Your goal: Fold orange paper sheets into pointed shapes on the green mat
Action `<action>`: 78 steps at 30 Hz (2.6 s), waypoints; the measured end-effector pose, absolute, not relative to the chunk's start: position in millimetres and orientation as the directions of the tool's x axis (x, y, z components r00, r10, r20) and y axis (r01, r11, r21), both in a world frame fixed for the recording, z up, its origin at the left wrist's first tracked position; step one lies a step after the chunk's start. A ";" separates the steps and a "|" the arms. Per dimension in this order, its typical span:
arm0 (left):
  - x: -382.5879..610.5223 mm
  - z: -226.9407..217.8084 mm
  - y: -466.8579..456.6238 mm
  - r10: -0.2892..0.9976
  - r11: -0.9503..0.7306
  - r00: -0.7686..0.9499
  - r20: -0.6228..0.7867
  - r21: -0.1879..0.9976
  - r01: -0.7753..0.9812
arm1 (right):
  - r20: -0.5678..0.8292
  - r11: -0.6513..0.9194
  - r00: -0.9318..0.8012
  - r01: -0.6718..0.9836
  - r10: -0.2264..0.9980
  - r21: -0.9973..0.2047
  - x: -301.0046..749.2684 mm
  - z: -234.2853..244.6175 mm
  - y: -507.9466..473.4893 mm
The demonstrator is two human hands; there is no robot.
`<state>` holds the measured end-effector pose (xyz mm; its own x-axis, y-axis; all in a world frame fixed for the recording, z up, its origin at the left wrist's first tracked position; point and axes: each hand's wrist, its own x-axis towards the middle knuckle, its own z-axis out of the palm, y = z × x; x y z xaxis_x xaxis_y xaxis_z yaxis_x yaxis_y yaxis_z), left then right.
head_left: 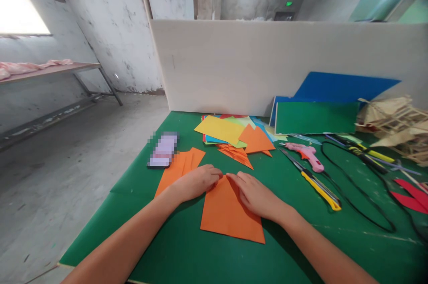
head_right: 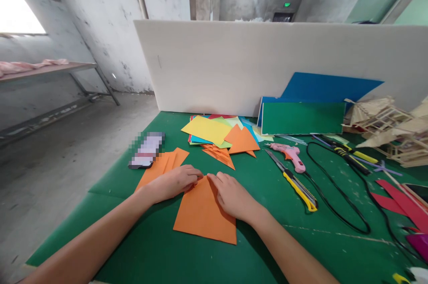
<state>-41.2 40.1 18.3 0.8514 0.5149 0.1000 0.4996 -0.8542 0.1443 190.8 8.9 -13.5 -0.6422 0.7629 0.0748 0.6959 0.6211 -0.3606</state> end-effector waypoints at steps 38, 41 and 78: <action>-61.9 22.9 32.2 0.578 -0.809 0.799 0.168 0.251 0.532 | 0.109 0.629 -0.642 0.680 0.759 -0.377 192.3 -14.4 9.7; -56.2 23.2 29.8 0.589 -0.807 0.796 0.138 0.156 0.570 | 0.097 0.620 -0.637 0.687 0.765 -0.379 192.0 -14.0 8.9; -46.4 24.3 19.7 0.771 -0.636 0.635 0.041 0.083 0.767 | 0.208 0.558 -0.542 0.629 0.814 -0.542 194.5 -19.9 9.9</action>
